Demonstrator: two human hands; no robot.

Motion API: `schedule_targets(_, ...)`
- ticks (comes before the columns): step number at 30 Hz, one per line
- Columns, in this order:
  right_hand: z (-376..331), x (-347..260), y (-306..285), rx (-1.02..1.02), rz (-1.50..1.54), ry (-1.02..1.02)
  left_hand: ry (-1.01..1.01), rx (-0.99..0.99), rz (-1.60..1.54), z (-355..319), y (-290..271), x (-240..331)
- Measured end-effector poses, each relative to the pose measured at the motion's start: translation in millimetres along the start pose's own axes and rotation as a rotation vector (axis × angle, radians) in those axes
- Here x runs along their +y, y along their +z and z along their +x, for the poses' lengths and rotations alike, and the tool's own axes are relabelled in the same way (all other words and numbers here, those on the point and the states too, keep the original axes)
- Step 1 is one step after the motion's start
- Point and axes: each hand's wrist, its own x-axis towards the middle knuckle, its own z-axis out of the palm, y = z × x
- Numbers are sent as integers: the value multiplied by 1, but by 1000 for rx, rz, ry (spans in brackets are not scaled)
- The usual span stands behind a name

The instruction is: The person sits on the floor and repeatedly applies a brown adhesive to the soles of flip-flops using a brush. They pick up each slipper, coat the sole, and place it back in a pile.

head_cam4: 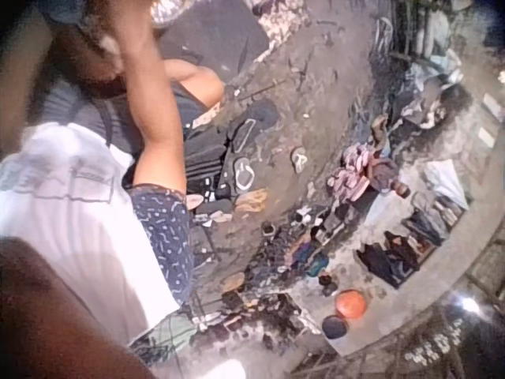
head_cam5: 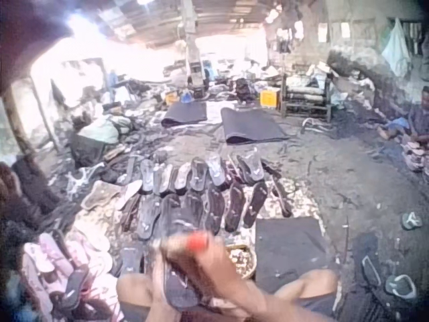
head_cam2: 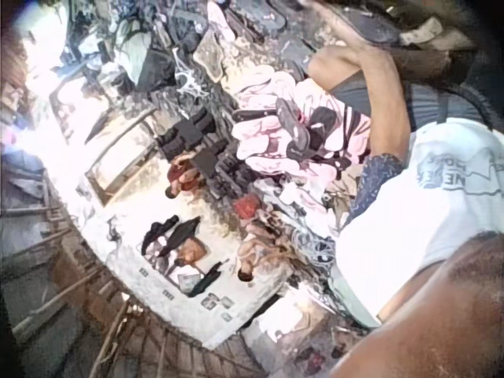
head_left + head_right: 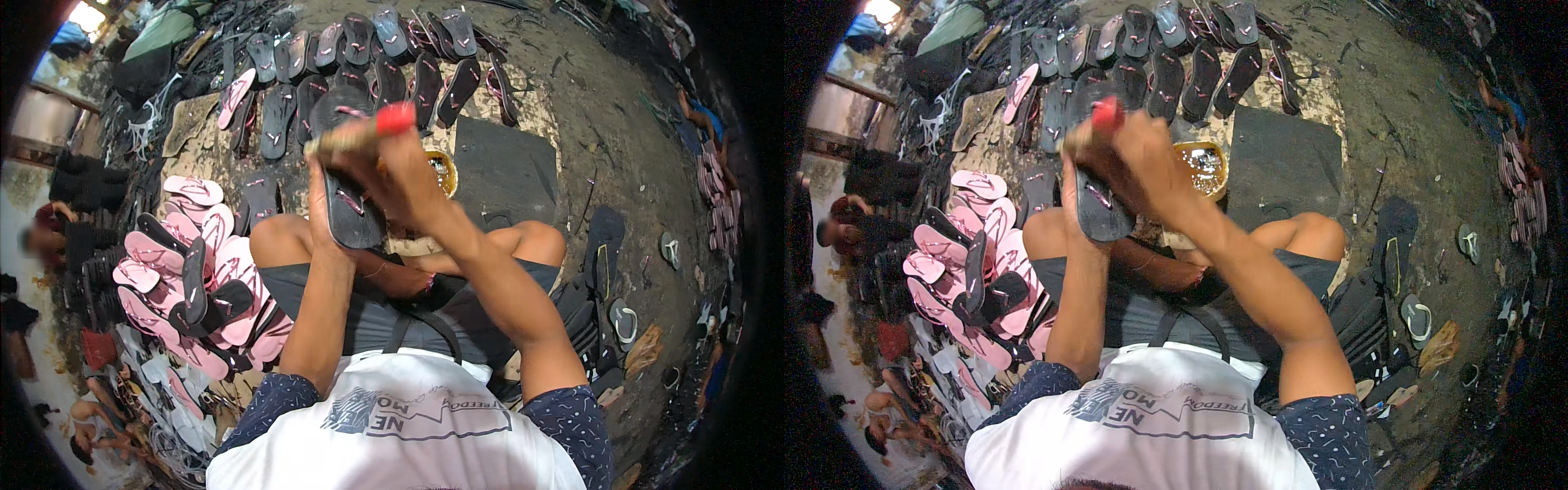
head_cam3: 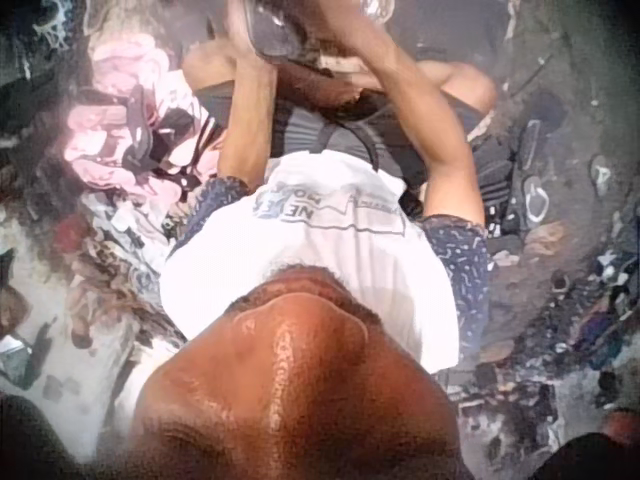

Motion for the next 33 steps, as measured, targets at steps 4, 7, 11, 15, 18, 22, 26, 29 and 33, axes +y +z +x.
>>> schedule_targets(4,-48,-10,19,-238,137,270,-188,-155,2,25,-27,31)
schedule_targets(7,-69,-53,-2,-184,677,735,-41,-74,254,92,-70,68)
schedule_targets(11,-59,-51,-74,227,343,864,-23,5,168,169,-75,137)
schedule_targets(15,-60,-52,-98,315,233,783,29,14,266,243,-124,253)
schedule_targets(18,-75,-43,-113,395,126,871,156,703,542,235,-154,272)
schedule_targets(22,-111,-4,-127,374,-24,991,312,509,1019,155,-136,280)
schedule_targets(26,-101,-10,-122,310,-117,1179,860,407,2099,-8,-80,313)
schedule_targets(29,-74,-14,-90,325,-4,881,209,933,2689,-137,-84,292)
schedule_targets(33,-80,29,-80,84,21,839,36,681,2604,-185,-128,312)
